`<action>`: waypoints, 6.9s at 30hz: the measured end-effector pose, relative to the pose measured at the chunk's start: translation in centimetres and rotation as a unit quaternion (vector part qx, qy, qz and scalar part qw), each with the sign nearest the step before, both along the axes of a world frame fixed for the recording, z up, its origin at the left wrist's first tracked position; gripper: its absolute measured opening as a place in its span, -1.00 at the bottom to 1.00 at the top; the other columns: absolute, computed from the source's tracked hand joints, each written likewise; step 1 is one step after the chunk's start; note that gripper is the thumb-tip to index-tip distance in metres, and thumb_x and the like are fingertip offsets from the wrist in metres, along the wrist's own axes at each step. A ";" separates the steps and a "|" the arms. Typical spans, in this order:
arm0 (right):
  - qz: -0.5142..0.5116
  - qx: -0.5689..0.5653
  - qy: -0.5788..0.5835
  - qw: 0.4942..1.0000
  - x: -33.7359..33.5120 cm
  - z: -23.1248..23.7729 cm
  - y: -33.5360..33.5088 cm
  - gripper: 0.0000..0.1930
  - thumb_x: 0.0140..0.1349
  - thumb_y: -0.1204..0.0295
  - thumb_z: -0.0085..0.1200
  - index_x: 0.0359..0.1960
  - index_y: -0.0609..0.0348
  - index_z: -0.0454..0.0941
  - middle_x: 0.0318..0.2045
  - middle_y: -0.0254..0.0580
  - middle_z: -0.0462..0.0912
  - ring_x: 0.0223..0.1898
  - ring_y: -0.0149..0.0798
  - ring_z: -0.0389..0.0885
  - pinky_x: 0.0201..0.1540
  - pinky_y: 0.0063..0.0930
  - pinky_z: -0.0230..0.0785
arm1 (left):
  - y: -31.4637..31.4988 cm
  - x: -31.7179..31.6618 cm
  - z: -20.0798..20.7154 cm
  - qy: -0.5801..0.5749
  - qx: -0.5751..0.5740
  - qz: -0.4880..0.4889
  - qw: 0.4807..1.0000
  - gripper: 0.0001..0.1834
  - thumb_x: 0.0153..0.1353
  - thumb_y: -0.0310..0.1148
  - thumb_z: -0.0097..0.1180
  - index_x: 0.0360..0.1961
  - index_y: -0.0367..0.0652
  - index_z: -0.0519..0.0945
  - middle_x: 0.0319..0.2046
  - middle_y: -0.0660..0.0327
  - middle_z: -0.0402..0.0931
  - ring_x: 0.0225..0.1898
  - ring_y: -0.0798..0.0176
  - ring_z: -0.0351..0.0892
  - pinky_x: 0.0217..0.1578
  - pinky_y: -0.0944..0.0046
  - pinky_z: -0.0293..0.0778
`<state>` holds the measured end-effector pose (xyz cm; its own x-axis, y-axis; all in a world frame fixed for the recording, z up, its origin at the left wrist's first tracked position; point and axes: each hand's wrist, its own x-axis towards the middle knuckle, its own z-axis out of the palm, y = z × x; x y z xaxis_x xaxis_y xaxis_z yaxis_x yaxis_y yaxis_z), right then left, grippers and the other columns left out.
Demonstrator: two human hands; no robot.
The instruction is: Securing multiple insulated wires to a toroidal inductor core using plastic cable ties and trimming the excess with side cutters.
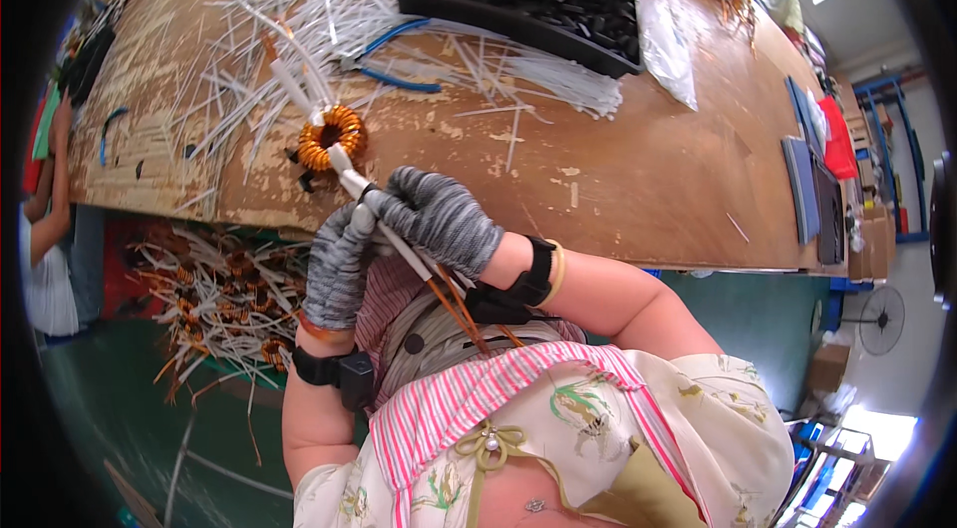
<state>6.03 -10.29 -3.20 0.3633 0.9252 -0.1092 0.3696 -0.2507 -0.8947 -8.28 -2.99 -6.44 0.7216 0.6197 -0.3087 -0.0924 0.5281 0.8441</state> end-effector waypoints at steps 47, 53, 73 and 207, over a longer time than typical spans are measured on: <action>-0.005 0.253 0.354 0.900 22.8 1.2 -9.2 -0.79 0.19 0.48 0.03 -0.14 0.22 0.42 -0.27 -0.09 0.58 -0.26 -0.23 0.61 -0.16 -0.40 0.48 | 0.8 -3.4 0.6 -0.009 0.015 0.070 0.997 -0.50 0.27 -0.03 -0.08 -0.09 -0.32 0.49 -0.42 0.27 0.52 -0.46 0.42 0.43 -0.41 0.43 0.35; -0.077 0.285 0.271 0.916 20.2 -3.4 -8.8 -0.76 0.16 0.53 0.05 -0.12 0.24 0.39 -0.26 -0.10 0.58 -0.18 -0.17 0.58 -0.07 -0.31 0.45 | 1.2 -3.6 1.1 0.015 0.045 0.077 0.996 -0.53 0.30 -0.05 -0.12 -0.08 -0.28 0.50 -0.42 0.29 0.52 -0.48 0.42 0.42 -0.44 0.43 0.36; 0.143 0.280 0.520 0.794 7.9 5.7 -2.6 -0.81 0.23 0.47 -0.04 -0.13 0.17 0.42 0.01 0.12 0.44 0.08 0.06 0.42 0.18 -0.12 0.21 | -2.8 1.4 9.8 0.044 0.396 0.024 0.917 -0.78 0.09 -0.38 0.19 -0.28 -0.29 0.57 -0.46 0.18 0.53 -0.44 0.32 0.53 -0.40 0.40 0.40; 0.155 -0.232 0.289 0.916 2.4 3.4 1.5 -0.53 0.20 0.15 0.04 0.01 0.25 0.39 -0.36 -0.31 0.57 -0.35 -0.45 0.51 -0.33 -0.53 0.37 | 2.7 -2.0 1.9 -0.255 0.033 0.053 0.965 -0.75 0.26 -0.24 -0.06 -0.49 -0.18 0.40 -0.51 0.23 0.33 -0.44 0.26 0.41 -0.37 0.33 0.37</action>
